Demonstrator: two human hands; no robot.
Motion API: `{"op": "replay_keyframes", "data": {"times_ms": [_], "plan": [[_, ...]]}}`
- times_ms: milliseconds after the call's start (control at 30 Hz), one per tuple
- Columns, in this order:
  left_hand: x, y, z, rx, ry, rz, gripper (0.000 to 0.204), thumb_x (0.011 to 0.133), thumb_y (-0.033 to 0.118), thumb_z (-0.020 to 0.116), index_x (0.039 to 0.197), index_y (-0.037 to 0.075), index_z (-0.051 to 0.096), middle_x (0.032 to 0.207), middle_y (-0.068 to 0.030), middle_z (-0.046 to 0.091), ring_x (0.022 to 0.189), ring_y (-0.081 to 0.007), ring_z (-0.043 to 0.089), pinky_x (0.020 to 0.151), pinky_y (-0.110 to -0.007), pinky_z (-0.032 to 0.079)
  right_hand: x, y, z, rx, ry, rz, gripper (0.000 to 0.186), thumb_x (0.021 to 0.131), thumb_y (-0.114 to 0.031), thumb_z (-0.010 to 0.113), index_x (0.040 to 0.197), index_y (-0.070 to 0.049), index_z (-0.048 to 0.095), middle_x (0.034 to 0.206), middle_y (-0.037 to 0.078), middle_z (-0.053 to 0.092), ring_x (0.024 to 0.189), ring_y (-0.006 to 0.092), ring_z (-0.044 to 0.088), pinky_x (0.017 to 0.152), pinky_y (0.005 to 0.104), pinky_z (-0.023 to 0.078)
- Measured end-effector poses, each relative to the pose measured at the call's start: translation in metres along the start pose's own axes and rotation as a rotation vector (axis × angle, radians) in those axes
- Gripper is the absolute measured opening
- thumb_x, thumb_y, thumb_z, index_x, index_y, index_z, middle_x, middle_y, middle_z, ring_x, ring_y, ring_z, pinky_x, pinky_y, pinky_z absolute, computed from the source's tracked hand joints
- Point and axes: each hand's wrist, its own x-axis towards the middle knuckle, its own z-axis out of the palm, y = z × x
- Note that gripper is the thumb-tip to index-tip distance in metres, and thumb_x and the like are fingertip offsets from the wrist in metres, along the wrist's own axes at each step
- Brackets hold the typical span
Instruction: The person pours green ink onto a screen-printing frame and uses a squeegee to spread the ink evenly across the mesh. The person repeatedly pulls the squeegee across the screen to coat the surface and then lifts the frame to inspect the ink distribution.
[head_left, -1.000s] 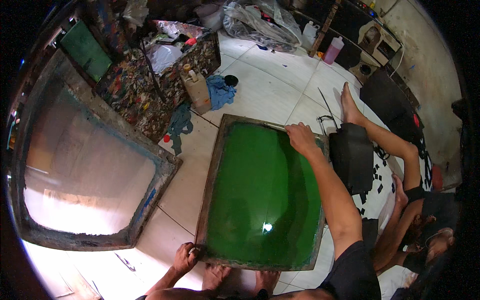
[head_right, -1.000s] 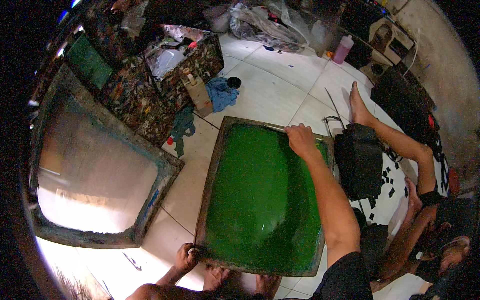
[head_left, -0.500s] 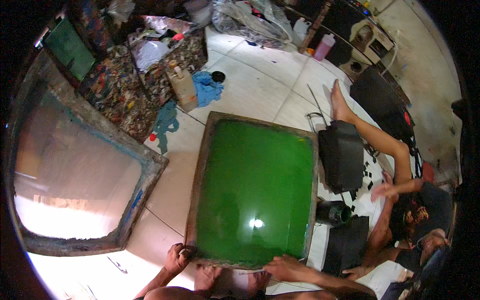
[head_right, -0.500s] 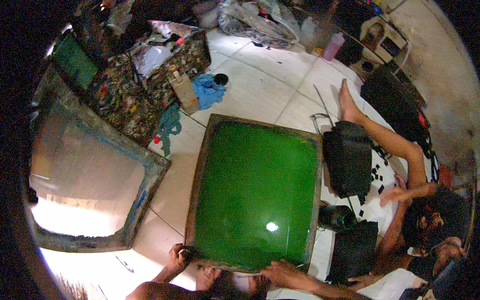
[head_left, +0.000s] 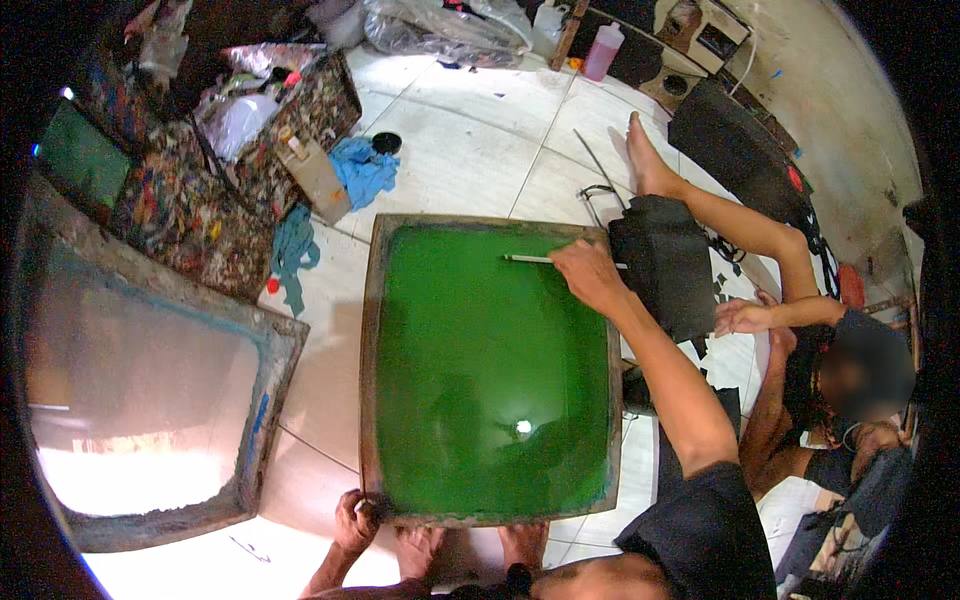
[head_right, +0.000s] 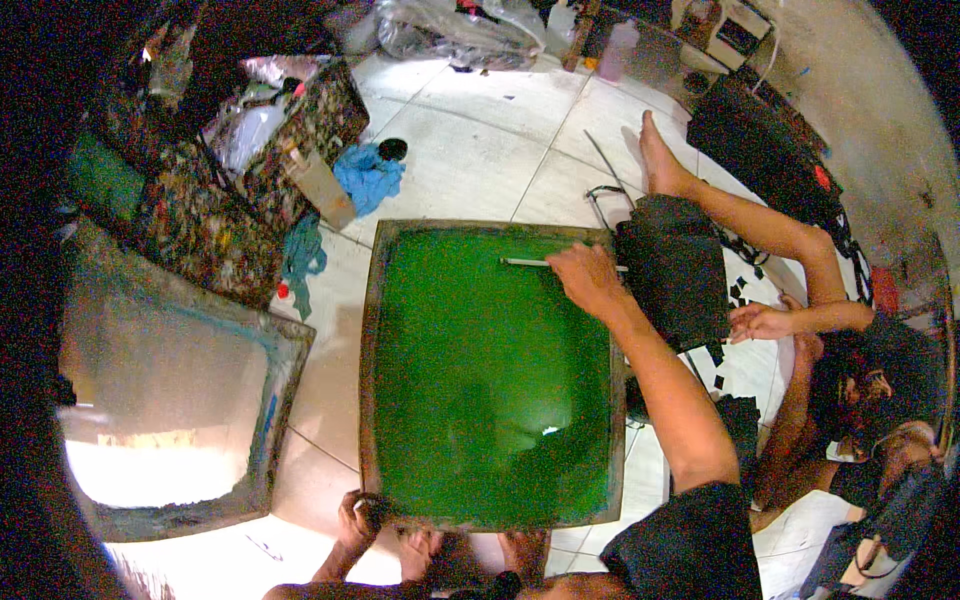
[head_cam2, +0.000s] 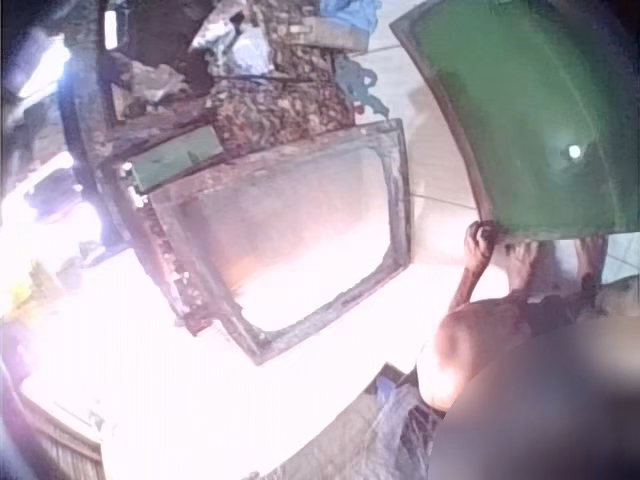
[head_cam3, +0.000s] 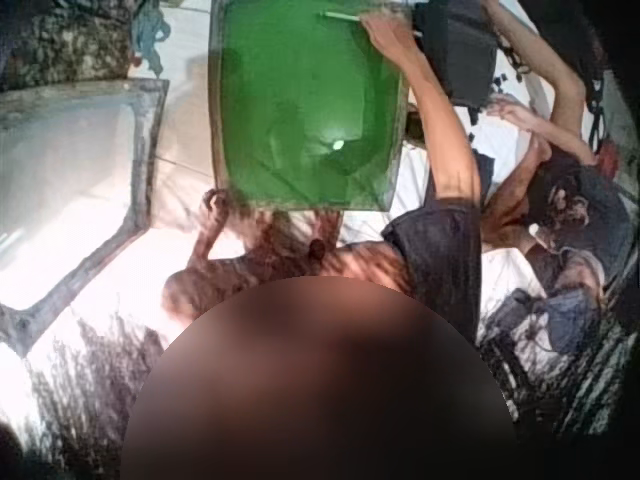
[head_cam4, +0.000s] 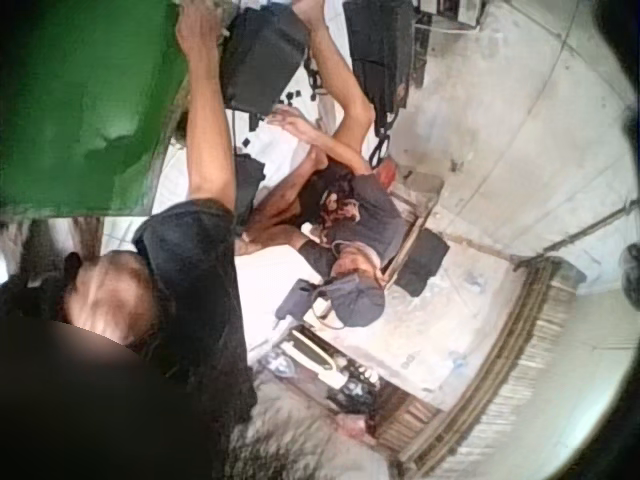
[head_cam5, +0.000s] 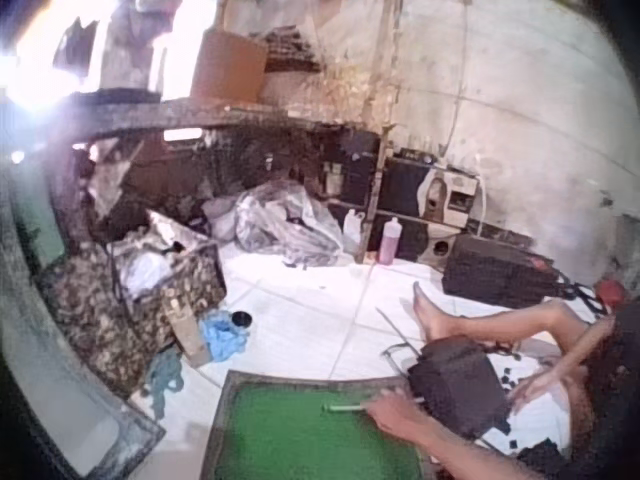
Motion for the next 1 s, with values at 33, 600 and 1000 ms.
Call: {"op": "replay_keyframes", "data": {"times_ms": [33, 600, 1000], "plan": [[-0.001, 0.000, 0.001, 0.079, 0.034, 0.007, 0.036, 0.067, -0.002, 0.070, 0.096, 0.006, 0.049, 0.106, -0.0172, 0.057, 0.089, -0.0376, 0.060, 0.070, -0.049, 0.053, -0.023, -0.011, 0.000, -0.013, -0.029, -0.015, 0.030, 0.088, -0.010, 0.051, 0.113, -0.011, 0.068, 0.097, 0.008, 0.070, 0.097, 0.0310, 0.063, 0.081, 0.0480, 0.048], [-0.014, -0.015, -0.004, -0.167, -0.079, -0.188, 0.029, 0.073, -0.003, 0.066, 0.099, 0.006, 0.059, 0.102, -0.0163, 0.060, 0.092, -0.0384, 0.059, 0.075, -0.049, 0.051, -0.353, -0.178, -0.031, 0.541, -0.501, -0.056, 0.035, 0.089, -0.013, 0.060, 0.123, -0.008, 0.062, 0.101, 0.008, 0.069, 0.097, 0.0303, 0.062, 0.091, 0.0476, 0.048], [0.232, 0.053, -0.280, 0.114, 0.099, -0.157, 0.039, 0.082, 0.013, 0.067, 0.119, 0.007, 0.057, 0.115, -0.0173, 0.060, 0.092, -0.0308, 0.057, 0.075, -0.041, 0.046, -0.368, -0.065, -0.132, 1.176, 1.154, 0.923, 0.029, 0.100, -0.010, 0.051, 0.128, 0.001, 0.055, 0.121, 0.010, 0.060, 0.113, 0.0207, 0.057, 0.098, 0.0360, 0.045]]}}
